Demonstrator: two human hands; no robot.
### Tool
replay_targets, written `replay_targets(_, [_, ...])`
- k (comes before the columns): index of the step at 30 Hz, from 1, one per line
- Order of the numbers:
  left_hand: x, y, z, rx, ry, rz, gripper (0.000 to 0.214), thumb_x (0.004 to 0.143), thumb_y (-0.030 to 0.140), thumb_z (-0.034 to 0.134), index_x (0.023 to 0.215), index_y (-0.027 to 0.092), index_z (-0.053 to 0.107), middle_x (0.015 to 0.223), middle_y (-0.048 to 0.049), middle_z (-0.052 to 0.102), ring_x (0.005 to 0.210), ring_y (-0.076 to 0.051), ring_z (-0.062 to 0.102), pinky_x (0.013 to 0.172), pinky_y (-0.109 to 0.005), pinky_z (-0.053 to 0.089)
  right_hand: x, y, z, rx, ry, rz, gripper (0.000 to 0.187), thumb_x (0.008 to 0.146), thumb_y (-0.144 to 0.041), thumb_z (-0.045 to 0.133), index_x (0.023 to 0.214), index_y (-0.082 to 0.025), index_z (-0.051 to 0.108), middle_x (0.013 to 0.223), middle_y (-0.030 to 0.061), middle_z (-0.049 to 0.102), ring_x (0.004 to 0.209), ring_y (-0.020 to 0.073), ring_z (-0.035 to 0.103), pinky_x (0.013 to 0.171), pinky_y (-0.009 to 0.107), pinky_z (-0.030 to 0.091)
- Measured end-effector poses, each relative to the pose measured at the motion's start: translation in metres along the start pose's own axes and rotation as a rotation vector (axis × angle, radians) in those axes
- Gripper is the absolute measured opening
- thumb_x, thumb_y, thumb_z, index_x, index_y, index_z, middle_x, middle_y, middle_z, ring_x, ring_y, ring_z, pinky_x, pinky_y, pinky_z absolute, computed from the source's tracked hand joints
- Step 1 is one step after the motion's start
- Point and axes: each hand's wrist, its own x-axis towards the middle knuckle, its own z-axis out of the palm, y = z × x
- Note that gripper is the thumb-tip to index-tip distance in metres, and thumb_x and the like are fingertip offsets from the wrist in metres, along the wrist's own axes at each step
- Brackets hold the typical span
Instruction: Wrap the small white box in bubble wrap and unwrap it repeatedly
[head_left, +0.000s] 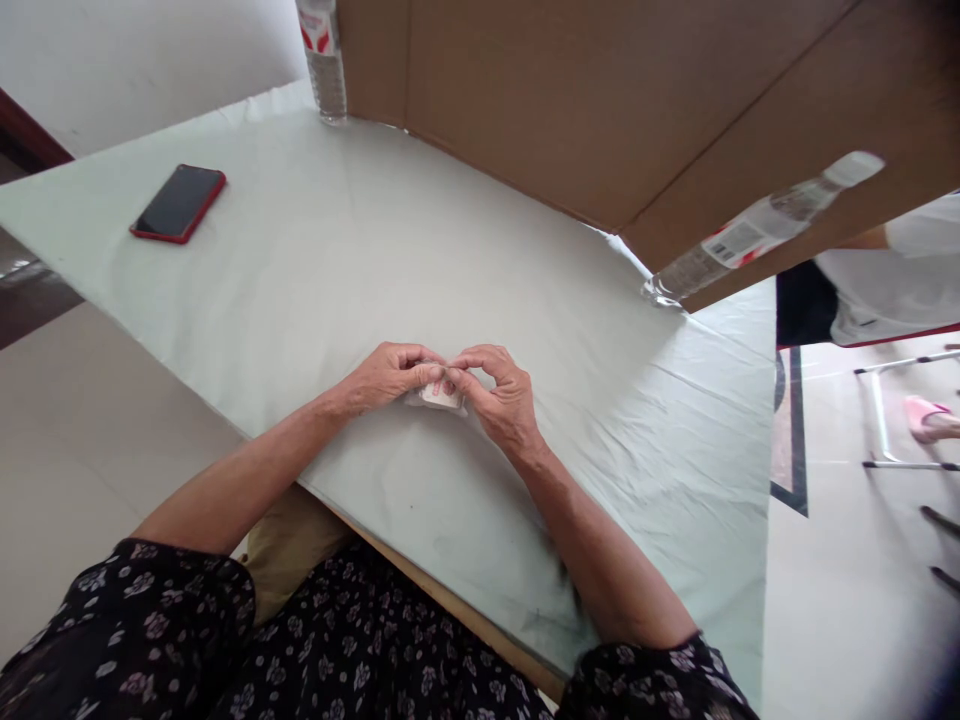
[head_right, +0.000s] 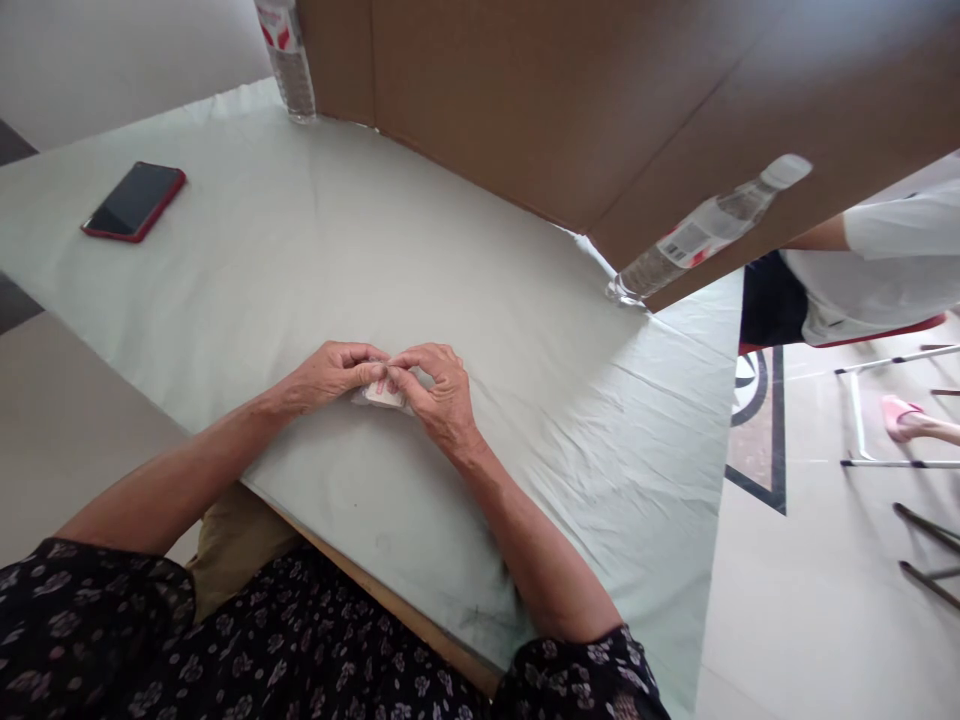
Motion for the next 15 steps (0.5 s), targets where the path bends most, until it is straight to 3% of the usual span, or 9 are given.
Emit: replay_targets(15, [0.0,-0.002,-0.003,0.047,-0.015,0.019,0.056,0.084,0.062,0.066,0.109,0.012,0.075,0.091,-0.0058,0.073,0.081,-0.016,0.062,0.074,-0.026,0.046,-0.006,0.014,-0.001,-0.173,0.021,-0.215,0.013,0.09,-0.031,0.067,0.091,-0.033,0.079,0.094,0.003,0.073,0.095,0.023,0.064,0.093,0.045,0.044])
